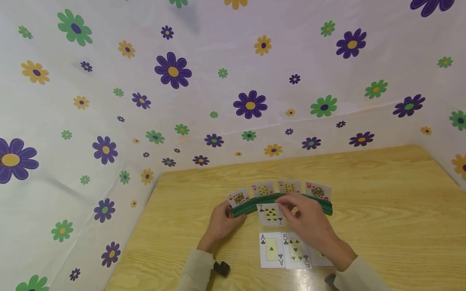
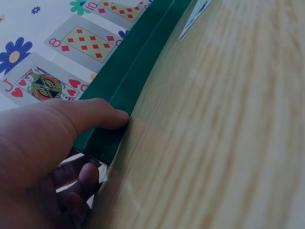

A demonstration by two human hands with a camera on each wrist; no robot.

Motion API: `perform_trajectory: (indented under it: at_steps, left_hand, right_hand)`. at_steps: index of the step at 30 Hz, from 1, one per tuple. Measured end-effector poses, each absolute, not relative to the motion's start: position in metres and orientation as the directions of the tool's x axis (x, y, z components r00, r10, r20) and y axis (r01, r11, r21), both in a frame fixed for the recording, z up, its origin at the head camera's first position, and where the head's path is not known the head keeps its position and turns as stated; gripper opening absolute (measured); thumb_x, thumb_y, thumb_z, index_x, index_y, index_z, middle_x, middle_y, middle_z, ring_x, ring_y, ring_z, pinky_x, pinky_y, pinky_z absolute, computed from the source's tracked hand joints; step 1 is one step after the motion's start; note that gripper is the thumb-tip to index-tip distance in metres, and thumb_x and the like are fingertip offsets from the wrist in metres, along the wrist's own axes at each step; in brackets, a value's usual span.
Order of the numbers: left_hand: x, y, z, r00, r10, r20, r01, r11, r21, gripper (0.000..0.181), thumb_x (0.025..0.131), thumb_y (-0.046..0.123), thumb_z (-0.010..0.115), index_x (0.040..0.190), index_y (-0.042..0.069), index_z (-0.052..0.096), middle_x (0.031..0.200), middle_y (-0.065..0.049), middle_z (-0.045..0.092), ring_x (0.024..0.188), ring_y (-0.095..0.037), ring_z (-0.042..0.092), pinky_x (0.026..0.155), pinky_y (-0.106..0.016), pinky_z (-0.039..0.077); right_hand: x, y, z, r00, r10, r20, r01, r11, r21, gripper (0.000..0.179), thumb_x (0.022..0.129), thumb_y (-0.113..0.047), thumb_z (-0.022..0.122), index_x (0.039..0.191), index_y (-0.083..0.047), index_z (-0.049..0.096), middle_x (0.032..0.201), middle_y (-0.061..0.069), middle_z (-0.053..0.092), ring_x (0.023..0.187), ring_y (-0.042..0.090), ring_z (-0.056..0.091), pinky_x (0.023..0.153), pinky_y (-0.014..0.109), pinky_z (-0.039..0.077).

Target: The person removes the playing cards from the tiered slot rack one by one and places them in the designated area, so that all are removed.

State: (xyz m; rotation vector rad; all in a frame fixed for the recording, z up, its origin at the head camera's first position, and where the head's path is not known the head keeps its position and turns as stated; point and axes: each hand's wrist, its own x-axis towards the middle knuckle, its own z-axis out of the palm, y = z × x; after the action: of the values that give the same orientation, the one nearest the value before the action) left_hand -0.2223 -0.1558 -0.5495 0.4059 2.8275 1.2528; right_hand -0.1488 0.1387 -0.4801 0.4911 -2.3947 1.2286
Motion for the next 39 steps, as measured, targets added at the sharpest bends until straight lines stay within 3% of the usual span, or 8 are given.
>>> perform_trajectory:
  at_steps: [9,25,39]
  left_hand:
    - [-0.222,-0.156,-0.549,-0.963,0.252,0.09,0.235,0.636,0.735,0.044,0.093,0.024,0.088,0.133,0.009,0.075,0.086,-0.004,0.066,0.064,-0.002,0.046,0.058,-0.02,0.037]
    - [-0.221,-0.156,-0.547,-0.963,0.255,0.09,0.239,0.649,0.722,0.044,0.095,0.023,0.087,0.135,0.01,0.074,0.087,-0.003,0.066,0.064,-0.002,0.045,0.059,-0.019,0.037]
    - [-0.221,-0.157,-0.549,-0.962,0.257,0.095,0.243,0.643,0.726,0.043,0.095,0.025,0.087,0.133,0.01,0.074,0.086,-0.003,0.065,0.064,-0.002,0.045,0.059,-0.02,0.038]
  right_hand:
    - [-0.141,0.158,-0.486,-0.878,-0.074,0.473,-0.42,0.594,-0.686,0.023,0.095,0.004,0.08,0.112,-0.012,0.08,0.1,0.001,0.079,0.084,-0.007,0.063,0.064,0.023,0.058]
    - [-0.128,0.194,-0.49,-0.906,-0.007,0.423,-0.326,0.648,-0.689,0.024,0.095,0.003,0.08,0.116,-0.009,0.082,0.109,0.01,0.08,0.083,-0.01,0.058,0.063,0.02,0.056]
    - [-0.116,0.218,-0.504,-0.924,0.054,0.378,-0.259,0.641,-0.723,0.024,0.094,0.008,0.078,0.114,-0.005,0.083,0.102,0.011,0.079,0.079,-0.012,0.057,0.06,0.016,0.052]
